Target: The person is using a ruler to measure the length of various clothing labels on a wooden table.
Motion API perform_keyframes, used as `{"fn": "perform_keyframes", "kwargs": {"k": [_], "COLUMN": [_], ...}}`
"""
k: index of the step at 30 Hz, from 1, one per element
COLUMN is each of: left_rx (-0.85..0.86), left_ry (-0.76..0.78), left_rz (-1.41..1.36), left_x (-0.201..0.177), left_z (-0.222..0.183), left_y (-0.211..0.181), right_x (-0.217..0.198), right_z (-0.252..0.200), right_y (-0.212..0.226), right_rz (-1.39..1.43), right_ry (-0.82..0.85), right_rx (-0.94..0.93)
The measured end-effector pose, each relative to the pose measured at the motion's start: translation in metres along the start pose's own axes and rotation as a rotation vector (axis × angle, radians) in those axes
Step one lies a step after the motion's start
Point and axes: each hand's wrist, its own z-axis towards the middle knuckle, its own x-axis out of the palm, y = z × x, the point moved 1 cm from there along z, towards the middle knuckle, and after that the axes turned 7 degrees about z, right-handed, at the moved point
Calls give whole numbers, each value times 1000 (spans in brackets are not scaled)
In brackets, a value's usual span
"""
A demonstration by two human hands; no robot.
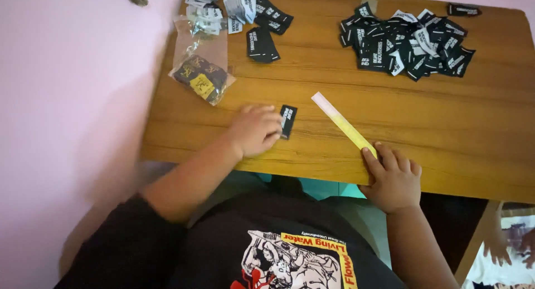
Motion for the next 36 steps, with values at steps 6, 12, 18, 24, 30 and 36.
{"fn": "perform_keyframes", "kwargs": {"k": [6,12,18,24,30,36], "left_rx": [131,147,127,160,154,148], "left_ry": [-245,-350,-270,-268,-260,-181], "left_rz": [-164,-148,-130,-131,-145,-123], "left_x": [24,31,22,23,16,19], "left_z": [-43,-40,-40,-39,-39,-39], "left_y": [-1,-2,-2,-1,-4,-2], "right_x": [14,49,-11,1,-23,4], "right_z": [-4,17,13,28,17,18], "right_y": [-5,-28,5,2,11,8], "right_rz": [71,97,241,185,137,127], "right_ry": [-867,-955,-727,-540,-451,-653], "right_rx": [-362,-307,-409,-375,-319,-315]}}
